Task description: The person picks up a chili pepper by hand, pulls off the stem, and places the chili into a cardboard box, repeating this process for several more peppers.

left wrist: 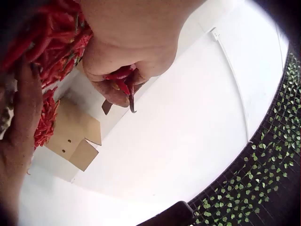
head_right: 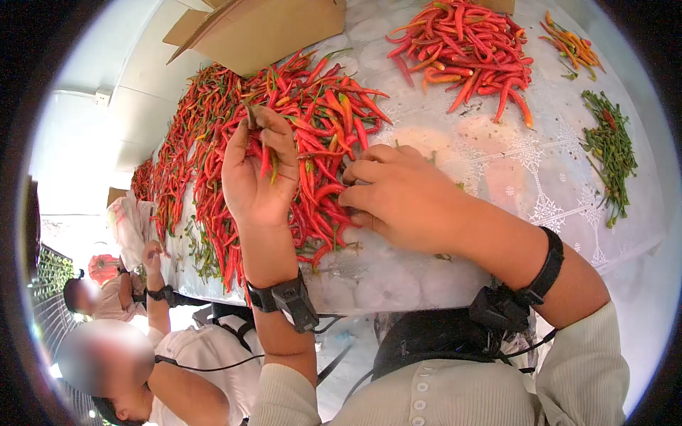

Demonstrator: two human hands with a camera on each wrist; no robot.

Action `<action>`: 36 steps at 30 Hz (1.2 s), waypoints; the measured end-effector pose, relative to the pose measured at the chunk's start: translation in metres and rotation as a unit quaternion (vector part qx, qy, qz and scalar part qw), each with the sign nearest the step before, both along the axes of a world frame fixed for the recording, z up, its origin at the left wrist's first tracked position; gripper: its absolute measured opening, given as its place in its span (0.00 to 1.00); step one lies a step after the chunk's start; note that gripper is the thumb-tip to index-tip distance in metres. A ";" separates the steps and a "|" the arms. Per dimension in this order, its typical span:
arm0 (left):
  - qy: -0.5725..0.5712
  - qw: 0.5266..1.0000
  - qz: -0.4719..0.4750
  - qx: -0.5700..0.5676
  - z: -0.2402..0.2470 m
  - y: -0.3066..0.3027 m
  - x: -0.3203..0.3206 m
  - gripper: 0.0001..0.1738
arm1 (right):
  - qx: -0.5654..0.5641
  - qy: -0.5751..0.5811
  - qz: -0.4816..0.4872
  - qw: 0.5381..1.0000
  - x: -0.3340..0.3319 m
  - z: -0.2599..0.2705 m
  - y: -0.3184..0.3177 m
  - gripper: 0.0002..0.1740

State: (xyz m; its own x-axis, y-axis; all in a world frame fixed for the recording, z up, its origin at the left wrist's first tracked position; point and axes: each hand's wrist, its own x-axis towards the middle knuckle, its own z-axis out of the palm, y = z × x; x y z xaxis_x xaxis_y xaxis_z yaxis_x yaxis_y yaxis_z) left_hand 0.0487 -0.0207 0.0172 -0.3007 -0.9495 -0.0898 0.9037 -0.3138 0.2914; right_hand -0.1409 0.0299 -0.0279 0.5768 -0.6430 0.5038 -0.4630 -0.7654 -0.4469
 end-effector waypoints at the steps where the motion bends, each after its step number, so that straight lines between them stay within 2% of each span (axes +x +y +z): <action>1: -0.025 0.999 0.025 0.013 0.002 0.001 -0.004 0.08 | 0.005 0.014 0.004 1.000 -0.001 0.002 0.000 0.11; 4: -0.087 0.992 0.090 0.036 0.007 0.004 -0.013 0.07 | 0.029 0.044 0.006 0.999 -0.005 0.008 0.001 0.12; 7: -0.052 0.997 0.055 -0.006 -0.004 0.001 -0.005 0.07 | 0.048 0.040 -0.017 0.998 -0.007 0.008 -0.002 0.10; 10: 0.014 0.999 -0.039 0.004 -0.005 0.000 0.000 0.07 | 0.051 0.016 -0.057 0.997 -0.009 0.004 -0.004 0.07; 15: -0.075 0.993 -0.074 -0.059 -0.010 -0.002 0.002 0.08 | 0.076 -0.005 -0.096 0.993 -0.009 0.004 -0.002 0.11; 18: -0.092 0.991 -0.072 -0.070 -0.010 -0.001 0.001 0.08 | 0.063 0.044 -0.080 0.994 -0.011 0.003 -0.004 0.16; 21: -0.098 0.992 -0.051 -0.052 -0.007 0.002 -0.004 0.09 | 0.074 0.010 -0.059 0.995 -0.010 0.006 -0.004 0.15; 24: -0.084 0.994 -0.046 -0.056 -0.009 0.002 -0.003 0.09 | 0.128 -0.116 -0.063 0.983 -0.008 0.010 -0.004 0.13; 25: -0.077 0.994 -0.049 -0.063 -0.010 0.002 -0.003 0.09 | 0.181 -0.160 -0.056 0.969 -0.009 0.014 -0.004 0.12; 27: -0.178 0.982 -0.030 -0.049 -0.007 0.004 -0.005 0.09 | 0.284 -0.246 -0.042 0.926 -0.012 0.020 -0.005 0.11; 31: -0.343 0.933 -0.068 -0.086 -0.004 0.006 -0.011 0.08 | 0.305 -0.364 -0.040 0.879 -0.010 0.010 -0.010 0.12; 32: -0.395 0.915 -0.045 -0.062 -0.003 0.009 -0.018 0.10 | 0.304 -0.387 -0.039 0.870 -0.009 0.010 -0.010 0.12; 36: -0.431 0.894 -0.080 -0.090 -0.003 0.015 -0.026 0.10 | 0.300 -0.423 -0.045 0.854 -0.009 0.015 -0.008 0.12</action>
State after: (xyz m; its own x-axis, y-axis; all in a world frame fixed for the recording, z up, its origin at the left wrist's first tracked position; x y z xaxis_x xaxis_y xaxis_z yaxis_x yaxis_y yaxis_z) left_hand 0.0230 -0.0056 0.0144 -0.3266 -0.9227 -0.2049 0.2663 -0.2978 0.9168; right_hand -0.1501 0.0215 -0.0128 0.1035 -0.9545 0.2796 0.1751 -0.2592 -0.9498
